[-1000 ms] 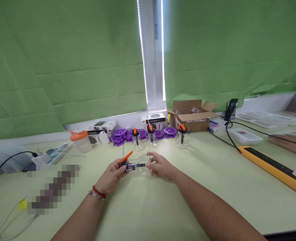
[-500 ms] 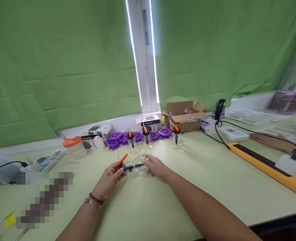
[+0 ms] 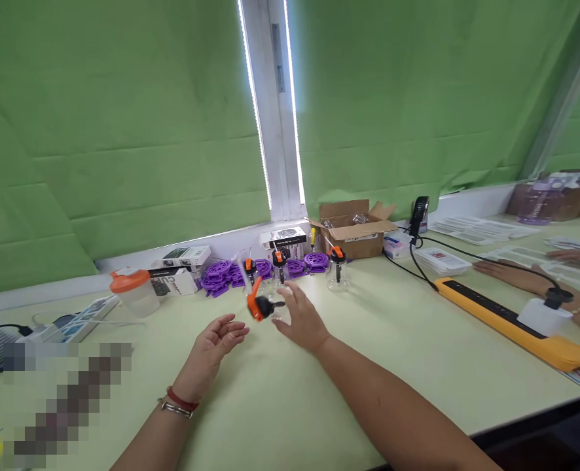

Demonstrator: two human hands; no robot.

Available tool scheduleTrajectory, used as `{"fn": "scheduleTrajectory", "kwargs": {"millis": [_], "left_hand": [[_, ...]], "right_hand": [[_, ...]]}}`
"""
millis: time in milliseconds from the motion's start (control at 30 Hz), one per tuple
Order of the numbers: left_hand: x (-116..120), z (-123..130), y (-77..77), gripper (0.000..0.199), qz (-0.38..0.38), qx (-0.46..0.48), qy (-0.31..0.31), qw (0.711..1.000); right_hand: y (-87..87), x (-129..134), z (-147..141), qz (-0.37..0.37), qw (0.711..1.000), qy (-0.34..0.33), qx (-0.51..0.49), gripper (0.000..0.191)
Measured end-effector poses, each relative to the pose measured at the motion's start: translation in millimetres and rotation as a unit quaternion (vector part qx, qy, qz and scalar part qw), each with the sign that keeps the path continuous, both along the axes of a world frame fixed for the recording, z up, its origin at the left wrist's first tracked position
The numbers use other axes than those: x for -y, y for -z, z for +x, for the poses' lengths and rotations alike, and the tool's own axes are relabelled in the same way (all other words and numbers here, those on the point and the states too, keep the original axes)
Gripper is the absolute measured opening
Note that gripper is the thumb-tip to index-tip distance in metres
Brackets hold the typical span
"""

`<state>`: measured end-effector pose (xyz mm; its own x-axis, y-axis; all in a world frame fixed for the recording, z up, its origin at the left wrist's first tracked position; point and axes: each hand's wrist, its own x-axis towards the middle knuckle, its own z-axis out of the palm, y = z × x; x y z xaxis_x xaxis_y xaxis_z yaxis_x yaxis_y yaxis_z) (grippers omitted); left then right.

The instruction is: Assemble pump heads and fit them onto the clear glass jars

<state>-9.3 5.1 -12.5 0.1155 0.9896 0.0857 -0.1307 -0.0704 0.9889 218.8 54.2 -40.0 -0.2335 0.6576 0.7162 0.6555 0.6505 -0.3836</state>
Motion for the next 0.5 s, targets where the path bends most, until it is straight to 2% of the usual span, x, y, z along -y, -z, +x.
{"fn": "scheduleTrajectory", "kwargs": {"millis": [67,167,267,367,500], "left_hand": [[0,0,0.2,0.054,-0.014,-0.019,-0.021,0.999],[-1,0,2.2,0.054,-0.025,-0.051,-0.035,0.998],[-3,-2,3.5,0.054,-0.031,-0.073,-0.048,0.996],[-3,-3,2.9,0.054,-0.039,-0.080,-0.061,0.994],[-4,-3,2.5,0.054,-0.046,-0.080,-0.064,0.994]], "right_hand": [[3.0,-13,13,-0.017,0.997,0.045,-0.065,0.062],[13.1,-34,31,-0.118,0.977,0.115,-0.134,0.070],[24.8,-53,43,-0.207,0.955,0.129,-0.167,0.079],[29.7,-66,46,-0.241,0.950,0.140,-0.138,0.080],[26.0,-76,46,-0.270,0.947,0.151,-0.087,0.080]]}}
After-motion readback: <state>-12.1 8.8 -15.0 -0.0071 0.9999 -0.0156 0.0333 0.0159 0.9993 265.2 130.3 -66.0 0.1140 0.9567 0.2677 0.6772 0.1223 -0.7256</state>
